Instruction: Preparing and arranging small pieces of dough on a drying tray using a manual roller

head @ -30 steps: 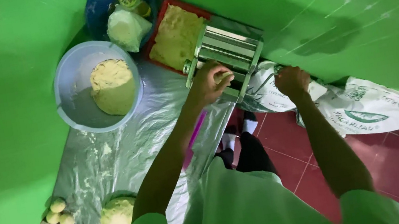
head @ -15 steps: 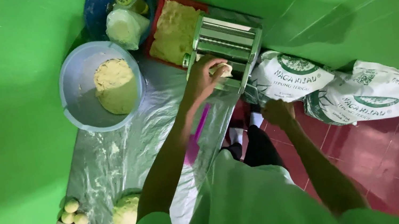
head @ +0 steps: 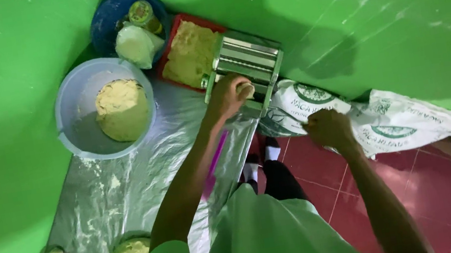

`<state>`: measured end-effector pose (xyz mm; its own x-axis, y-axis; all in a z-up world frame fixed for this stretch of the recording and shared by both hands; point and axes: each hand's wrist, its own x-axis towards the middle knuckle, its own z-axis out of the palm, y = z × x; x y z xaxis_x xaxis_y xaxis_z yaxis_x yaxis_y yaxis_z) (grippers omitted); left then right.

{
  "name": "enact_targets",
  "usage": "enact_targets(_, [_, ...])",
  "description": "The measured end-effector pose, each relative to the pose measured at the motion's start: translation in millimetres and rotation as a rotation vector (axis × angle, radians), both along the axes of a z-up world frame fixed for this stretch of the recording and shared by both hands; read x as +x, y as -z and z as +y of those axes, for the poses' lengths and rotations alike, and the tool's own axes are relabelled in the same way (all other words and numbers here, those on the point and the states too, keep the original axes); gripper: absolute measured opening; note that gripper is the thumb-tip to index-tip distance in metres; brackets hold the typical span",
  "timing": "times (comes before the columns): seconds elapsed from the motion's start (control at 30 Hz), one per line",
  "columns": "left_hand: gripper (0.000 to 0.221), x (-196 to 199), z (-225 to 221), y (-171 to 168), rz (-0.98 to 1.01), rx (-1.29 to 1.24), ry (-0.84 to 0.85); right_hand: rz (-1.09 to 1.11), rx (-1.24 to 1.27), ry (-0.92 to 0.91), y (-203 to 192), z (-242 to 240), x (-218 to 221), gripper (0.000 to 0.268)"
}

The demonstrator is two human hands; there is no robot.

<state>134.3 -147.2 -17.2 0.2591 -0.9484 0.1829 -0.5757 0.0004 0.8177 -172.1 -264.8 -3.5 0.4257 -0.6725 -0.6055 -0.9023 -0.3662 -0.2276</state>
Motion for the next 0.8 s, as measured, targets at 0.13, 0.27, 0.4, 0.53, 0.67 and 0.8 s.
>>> enact_targets(0.13, [0.023, -5, 1, 2, -0.016, 0.068, -0.017, 0.071, -0.202, -0.073, 20, -38, 5, 0.034])
enact_targets(0.27, [0.023, -11, 1, 11, -0.078, 0.040, -0.026, 0.008, -0.329, -0.044, 49, -79, 20, 0.041])
enact_targets(0.4, [0.020, -19, 12, 4, -0.120, 0.052, -0.061, 0.064, -0.297, -0.056, 57, -86, 46, 0.038])
enact_targets(0.53, [0.021, -29, 22, 2, -0.136, 0.001, -0.094, 0.067, -0.382, -0.122, 102, -79, 52, 0.041])
enact_targets(0.67, [0.023, -37, 24, 9, -0.251, -0.142, -0.146, 0.072, -0.275, -0.147, 127, -45, 49, 0.038])
enact_targets(0.8, [0.024, -35, 24, 32, -0.243, -0.259, -0.100, 0.110, -0.030, 0.006, 158, -11, 36, 0.046])
